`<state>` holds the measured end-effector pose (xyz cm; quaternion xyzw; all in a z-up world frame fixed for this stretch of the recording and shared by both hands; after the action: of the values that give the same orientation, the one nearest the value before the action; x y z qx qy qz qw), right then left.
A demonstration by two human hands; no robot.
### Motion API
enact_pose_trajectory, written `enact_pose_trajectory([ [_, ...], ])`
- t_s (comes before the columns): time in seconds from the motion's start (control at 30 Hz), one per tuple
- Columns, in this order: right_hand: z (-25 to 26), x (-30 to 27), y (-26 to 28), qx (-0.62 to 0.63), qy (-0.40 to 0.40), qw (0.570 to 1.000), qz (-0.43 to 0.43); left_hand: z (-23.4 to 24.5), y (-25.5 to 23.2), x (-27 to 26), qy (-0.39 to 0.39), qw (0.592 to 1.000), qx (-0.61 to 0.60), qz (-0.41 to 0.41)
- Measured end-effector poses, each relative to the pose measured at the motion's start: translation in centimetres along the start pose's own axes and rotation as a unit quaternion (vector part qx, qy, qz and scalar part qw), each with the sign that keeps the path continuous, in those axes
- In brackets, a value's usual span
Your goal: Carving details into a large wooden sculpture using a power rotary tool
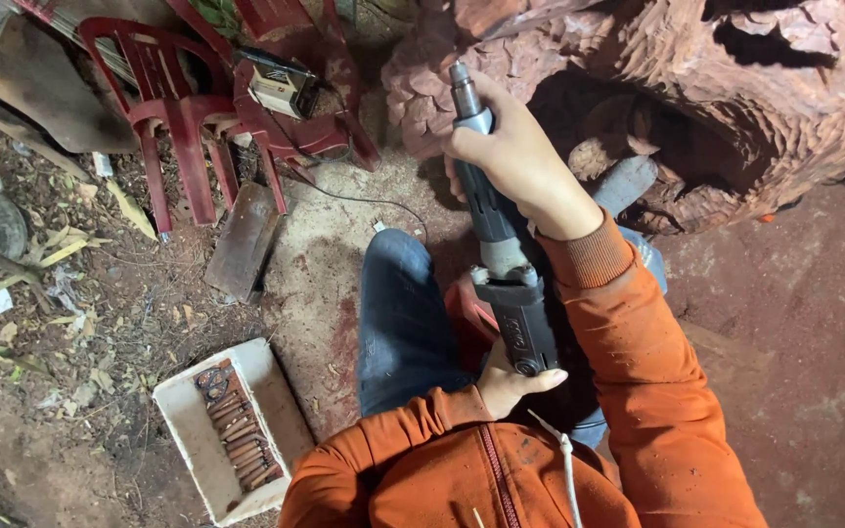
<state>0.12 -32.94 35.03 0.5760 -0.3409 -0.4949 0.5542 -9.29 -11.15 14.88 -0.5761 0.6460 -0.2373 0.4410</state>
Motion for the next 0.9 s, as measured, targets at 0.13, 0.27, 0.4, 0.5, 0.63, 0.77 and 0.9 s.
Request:
enact_pose_trajectory([
  [0.13, 0.0, 0.4, -0.8, 0.008, 0.011, 1.0, 0.005, 0.0, 0.0, 0.0, -0.011, 1.0, -0.003, -0.008],
  [0.27, 0.4, 1.2, -1.5, 0.035, 0.015, 0.999, 0.022, -0.3, 0.3, 0.1, 0.002, 0.999, -0.041, 0.007],
  [0.4, 1.0, 1.2, -2.5, 0.032, -0.021, 0.999, -0.038, -0.1, 0.6, -0.1, 0.0, 0.998, -0.038, 0.045],
  [0.5, 2.5, 2.3, -5.3, 0.029, -0.072, 0.997, -0.002, 3.7, 4.5, 0.3, -0.097, 0.993, -0.067, 0.018],
  [0.63, 0.3, -0.5, -3.7, 0.074, -0.08, 0.994, -0.031, 10.9, 6.9, 0.7, -0.161, 0.984, 0.056, 0.043],
  [0.77, 0.1, -1.4, -0.5, 0.202, -0.059, 0.976, 0.057, 16.8, 3.6, 2.4, -0.178, 0.967, 0.159, -0.09],
  [0.9, 1.0, -0.4, 0.1, 0.323, -0.12, 0.937, 0.055, 22.7, -2.0, 3.4, -0.234, 0.899, 0.352, -0.114],
])
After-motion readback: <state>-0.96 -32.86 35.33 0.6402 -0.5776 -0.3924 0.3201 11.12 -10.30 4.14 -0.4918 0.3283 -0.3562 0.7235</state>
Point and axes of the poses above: each hand's wrist, its own x-axis towards the middle knuckle, its own z-axis out of the back of the hand, y = z × x, the point moved 10 cm from there along x, towards the middle knuckle, and after that the axes turned 15 degrees about -y, right-handed, at the moved point
